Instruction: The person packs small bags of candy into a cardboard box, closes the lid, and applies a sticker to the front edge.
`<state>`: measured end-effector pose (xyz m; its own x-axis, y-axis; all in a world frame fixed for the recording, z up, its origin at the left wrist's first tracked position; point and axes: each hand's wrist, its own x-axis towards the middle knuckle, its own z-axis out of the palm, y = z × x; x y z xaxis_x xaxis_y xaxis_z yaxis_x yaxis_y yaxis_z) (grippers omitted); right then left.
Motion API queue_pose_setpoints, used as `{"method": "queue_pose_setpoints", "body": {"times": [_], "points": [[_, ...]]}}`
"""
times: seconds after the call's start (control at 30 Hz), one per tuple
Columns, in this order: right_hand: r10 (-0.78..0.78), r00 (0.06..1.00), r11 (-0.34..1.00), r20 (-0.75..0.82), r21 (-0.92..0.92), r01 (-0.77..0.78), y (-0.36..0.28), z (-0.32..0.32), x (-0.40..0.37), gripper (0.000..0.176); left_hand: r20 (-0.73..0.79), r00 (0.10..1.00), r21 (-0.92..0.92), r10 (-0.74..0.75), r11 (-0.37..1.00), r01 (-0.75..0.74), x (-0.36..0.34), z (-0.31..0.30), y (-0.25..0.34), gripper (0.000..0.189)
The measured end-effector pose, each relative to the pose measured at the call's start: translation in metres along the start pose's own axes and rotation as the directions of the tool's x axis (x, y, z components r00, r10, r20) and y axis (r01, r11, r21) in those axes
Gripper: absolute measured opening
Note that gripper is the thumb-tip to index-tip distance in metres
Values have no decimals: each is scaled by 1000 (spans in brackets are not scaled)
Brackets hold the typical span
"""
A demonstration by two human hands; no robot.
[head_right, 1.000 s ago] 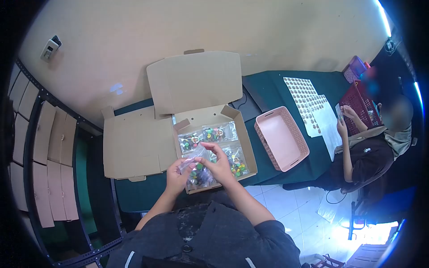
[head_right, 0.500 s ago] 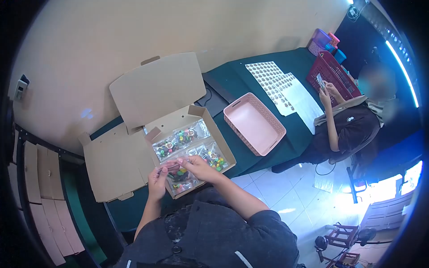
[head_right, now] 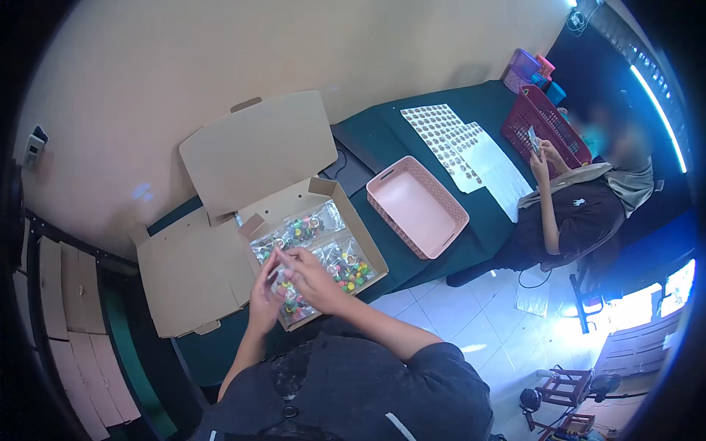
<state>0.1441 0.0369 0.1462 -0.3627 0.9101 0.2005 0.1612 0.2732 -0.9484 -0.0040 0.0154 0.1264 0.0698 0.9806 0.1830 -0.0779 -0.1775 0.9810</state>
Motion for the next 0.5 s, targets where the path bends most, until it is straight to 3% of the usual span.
{"method": "queue_pose_setpoints", "body": {"times": [0.03,0.07,0.1,0.17,0.2,0.23,0.3,0.33,0.37,0.43,0.5], "points": [[-88,995,996,-36,-17,88,2,5,-1,43,3,999,-21,54,998,-54,-1,10,7,56],[-24,999,990,32,140,19,5,6,-1,46,-51,999,-130,17,991,-24,-2,19,20,53],[-22,1000,991,22,132,19,5,6,0,46,-41,999,-138,20,990,-26,-1,19,19,53],[-99,995,979,-27,-183,92,3,3,3,49,-182,975,-176,-124,980,92,-5,12,12,46],[-114,970,982,-216,-170,78,3,8,6,48,-228,970,-110,-85,992,61,-7,2,-15,29],[-116,968,981,-223,-177,77,8,5,6,48,-219,972,-114,-82,992,58,-9,2,-12,29],[-42,994,993,-104,107,53,22,1,9,36,-142,969,-269,-200,950,157,-10,0,-1,19],[33,999,978,-36,205,-25,24,0,9,24,-174,972,-256,-155,961,108,-9,1,-1,12],[30,999,978,-36,205,-22,26,-2,8,24,-174,973,-255,-153,961,105,-8,2,1,12],[214,976,945,45,242,-219,13,-4,9,17,-271,930,-183,-248,962,203,-7,2,6,10],[196,980,957,26,213,-197,14,-3,8,17,-289,938,-84,-192,981,175,-7,-6,-2,9]]}}
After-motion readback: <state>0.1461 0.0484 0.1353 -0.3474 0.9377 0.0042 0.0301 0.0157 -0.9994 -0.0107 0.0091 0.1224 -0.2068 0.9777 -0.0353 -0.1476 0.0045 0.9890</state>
